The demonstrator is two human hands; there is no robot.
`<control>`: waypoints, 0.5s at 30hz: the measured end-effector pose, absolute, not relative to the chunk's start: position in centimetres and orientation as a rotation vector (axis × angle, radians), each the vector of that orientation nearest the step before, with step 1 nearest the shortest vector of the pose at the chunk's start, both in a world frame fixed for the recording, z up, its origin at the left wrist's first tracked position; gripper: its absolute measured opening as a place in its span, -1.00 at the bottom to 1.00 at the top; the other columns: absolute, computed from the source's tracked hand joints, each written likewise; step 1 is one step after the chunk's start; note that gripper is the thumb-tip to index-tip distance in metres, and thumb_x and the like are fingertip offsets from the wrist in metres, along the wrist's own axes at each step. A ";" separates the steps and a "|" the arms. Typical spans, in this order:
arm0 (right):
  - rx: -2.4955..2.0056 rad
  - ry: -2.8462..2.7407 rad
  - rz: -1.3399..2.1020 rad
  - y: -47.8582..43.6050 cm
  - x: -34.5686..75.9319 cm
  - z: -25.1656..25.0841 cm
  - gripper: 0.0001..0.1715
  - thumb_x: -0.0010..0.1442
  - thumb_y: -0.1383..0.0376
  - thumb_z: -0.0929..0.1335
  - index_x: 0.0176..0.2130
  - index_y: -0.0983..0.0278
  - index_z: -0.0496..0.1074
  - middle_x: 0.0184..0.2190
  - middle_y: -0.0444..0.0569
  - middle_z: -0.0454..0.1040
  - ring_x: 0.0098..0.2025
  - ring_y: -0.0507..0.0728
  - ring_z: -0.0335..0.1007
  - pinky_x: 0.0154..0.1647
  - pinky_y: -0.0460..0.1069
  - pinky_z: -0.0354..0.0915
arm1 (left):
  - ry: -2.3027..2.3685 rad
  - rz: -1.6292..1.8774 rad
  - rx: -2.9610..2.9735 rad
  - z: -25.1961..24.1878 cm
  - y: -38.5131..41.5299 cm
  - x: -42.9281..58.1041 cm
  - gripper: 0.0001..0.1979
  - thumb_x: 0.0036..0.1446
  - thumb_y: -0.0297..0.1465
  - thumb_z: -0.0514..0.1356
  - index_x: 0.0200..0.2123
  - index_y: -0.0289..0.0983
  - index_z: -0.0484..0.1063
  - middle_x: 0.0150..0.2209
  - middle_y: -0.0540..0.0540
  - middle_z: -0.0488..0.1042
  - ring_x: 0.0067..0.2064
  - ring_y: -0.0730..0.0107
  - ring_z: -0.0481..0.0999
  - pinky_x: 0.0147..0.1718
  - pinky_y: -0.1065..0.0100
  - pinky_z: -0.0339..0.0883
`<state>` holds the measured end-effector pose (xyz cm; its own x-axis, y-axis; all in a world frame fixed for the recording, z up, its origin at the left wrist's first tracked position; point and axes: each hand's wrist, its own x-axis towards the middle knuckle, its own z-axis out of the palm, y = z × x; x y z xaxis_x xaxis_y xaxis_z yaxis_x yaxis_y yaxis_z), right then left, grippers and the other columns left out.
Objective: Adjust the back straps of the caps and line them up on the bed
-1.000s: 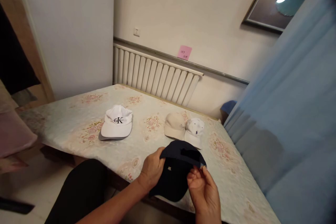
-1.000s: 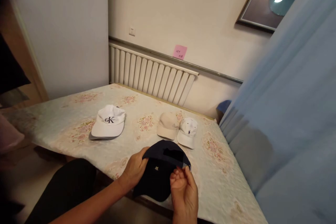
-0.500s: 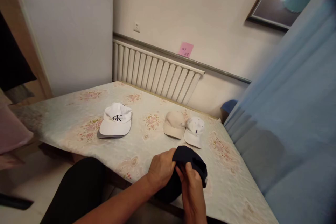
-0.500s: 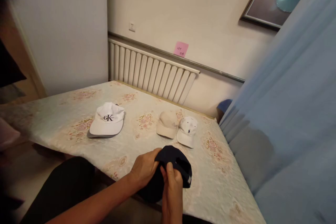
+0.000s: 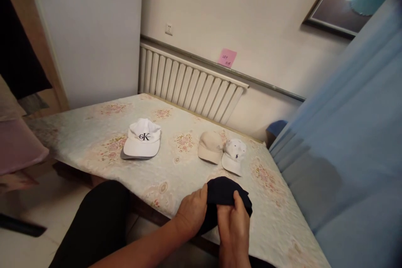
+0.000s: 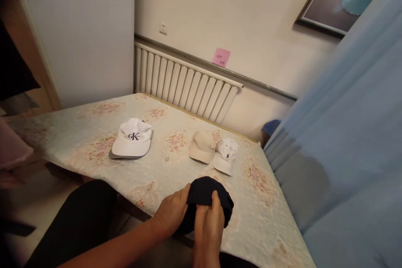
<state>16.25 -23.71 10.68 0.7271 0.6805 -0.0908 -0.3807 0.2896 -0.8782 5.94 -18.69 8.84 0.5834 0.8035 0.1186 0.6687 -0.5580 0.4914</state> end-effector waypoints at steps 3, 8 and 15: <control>-1.055 -0.234 0.694 -23.8 16.3 11.4 -0.62 0.07 0.14 0.36 -0.19 0.36 0.46 -0.32 -0.04 0.57 -0.25 0.10 0.47 -0.20 -0.03 0.38 | 1.216 0.454 2.390 8.1 -18.6 5.5 -0.49 0.18 -0.54 -0.16 0.21 -0.43 0.06 0.00 -0.31 0.42 -0.03 0.15 0.46 -0.08 0.21 0.34; -0.977 -0.151 0.667 -24.1 15.9 12.7 -0.53 0.06 0.13 0.37 -0.09 0.36 0.42 -0.25 -0.02 0.56 -0.19 0.09 0.47 -0.10 0.00 0.37 | 1.257 0.379 2.405 7.7 -18.8 5.3 -0.50 0.16 -0.59 -0.18 0.17 -0.37 0.12 -0.08 -0.28 0.47 -0.13 0.16 0.52 -0.17 0.21 0.37; -1.334 -0.317 0.712 -23.8 14.0 11.8 -0.52 -0.03 0.04 0.40 -0.31 0.42 0.52 -0.58 -0.05 0.52 -0.48 0.11 0.41 -0.46 -0.04 0.31 | 1.191 0.413 2.481 9.8 -19.9 6.0 -0.54 0.18 -0.60 -0.19 0.11 -0.37 0.19 -0.15 -0.29 0.47 -0.13 0.14 0.51 -0.17 0.19 0.39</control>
<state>14.00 -23.84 11.77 0.7521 0.6333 -0.1824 -0.2882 0.0671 -0.9552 6.02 -19.86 9.77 0.6028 0.7908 0.1060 0.6865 -0.5817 0.4363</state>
